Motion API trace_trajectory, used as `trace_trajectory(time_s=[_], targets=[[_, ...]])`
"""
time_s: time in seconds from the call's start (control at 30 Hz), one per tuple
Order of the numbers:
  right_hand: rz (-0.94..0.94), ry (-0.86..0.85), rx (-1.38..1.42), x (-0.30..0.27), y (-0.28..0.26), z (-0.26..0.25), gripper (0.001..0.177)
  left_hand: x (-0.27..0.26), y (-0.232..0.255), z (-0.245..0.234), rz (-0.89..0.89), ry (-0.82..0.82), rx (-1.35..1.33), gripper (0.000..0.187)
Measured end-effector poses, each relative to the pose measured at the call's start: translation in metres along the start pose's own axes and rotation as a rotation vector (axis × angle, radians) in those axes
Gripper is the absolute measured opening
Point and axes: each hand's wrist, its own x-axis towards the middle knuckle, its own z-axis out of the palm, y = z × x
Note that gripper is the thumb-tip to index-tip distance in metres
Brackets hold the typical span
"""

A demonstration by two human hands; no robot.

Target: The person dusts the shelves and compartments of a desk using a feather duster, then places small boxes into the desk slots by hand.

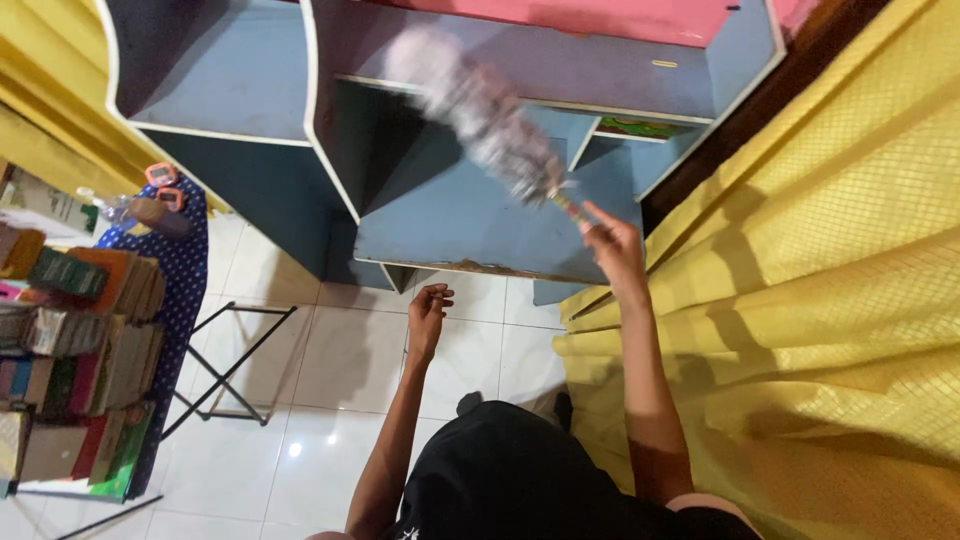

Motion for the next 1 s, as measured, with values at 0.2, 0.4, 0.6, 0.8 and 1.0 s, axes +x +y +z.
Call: trace_trajectory(time_s=[0.2, 0.4, 0.6, 0.8, 1.0], targets=[[-0.184, 0.263, -0.088, 0.033, 0.036, 0.069, 0.026, -0.019, 0.0, -0.03, -0.043, 0.111, -0.026, 0.027], [0.135, -0.265, 0.014, 0.008, 0.021, 0.082, 0.036, -0.028, -0.006, -0.05, -0.05, 0.151, -0.051, 0.027], [0.019, 0.049, 0.252, 0.025, 0.011, 0.094, 0.035, -0.046, 0.001, -0.068, -0.057, 0.195, -0.066, 0.025], [0.037, -0.023, 0.104, 0.055, 0.01, 0.14, 0.027, -0.06, -0.004, -0.081, -0.066, 0.237, -0.078, 0.024], [0.257, -0.321, 0.252, 0.032, 0.009, 0.147, 0.024, -0.066, -0.005, -0.085, -0.045, 0.236, -0.115, 0.025]])
